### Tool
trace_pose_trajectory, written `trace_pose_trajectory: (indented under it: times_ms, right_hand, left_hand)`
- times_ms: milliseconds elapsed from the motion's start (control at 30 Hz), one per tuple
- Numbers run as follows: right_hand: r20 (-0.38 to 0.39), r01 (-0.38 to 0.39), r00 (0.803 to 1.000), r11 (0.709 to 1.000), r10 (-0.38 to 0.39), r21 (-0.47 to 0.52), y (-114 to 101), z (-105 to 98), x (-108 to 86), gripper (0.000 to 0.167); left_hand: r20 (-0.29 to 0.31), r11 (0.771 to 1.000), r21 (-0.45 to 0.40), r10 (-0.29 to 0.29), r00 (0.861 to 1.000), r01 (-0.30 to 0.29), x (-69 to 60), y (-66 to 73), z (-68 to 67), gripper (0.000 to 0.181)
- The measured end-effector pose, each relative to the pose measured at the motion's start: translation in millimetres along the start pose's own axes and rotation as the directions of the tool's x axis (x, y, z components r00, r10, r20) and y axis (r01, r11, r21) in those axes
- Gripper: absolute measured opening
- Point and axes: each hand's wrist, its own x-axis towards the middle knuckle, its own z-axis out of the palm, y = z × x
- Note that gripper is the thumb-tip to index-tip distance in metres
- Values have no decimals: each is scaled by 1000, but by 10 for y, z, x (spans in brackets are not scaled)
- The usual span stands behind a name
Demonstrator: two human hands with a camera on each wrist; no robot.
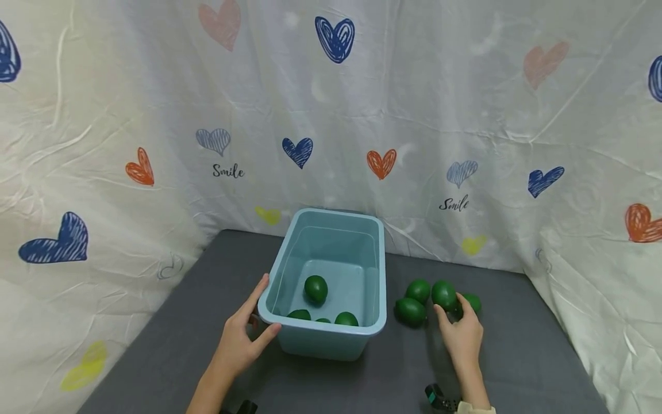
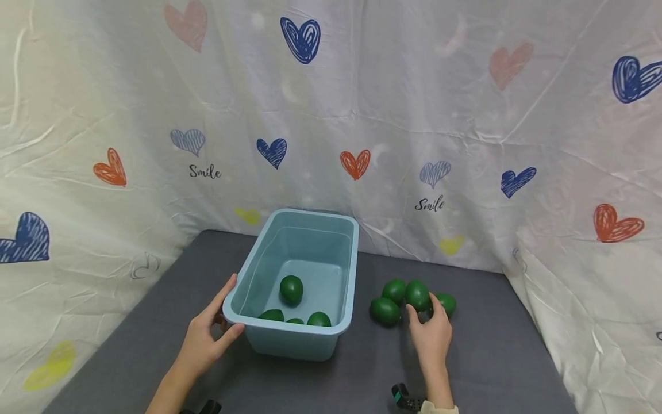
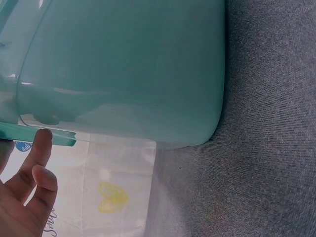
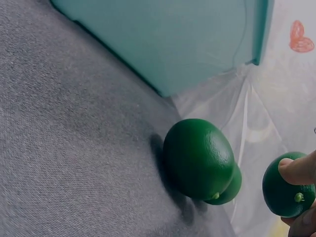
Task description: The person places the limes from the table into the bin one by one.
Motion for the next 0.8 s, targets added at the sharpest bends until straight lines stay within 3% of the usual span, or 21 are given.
trace_pose_trajectory:
  times_ms: [800]
  right_hand:
    - [-10, 55, 998, 998, -55, 37, -364, -70, 10, 62]
  left_hand:
    - [4, 1000, 3, -9, 1000, 9, 3, -18, 3, 89]
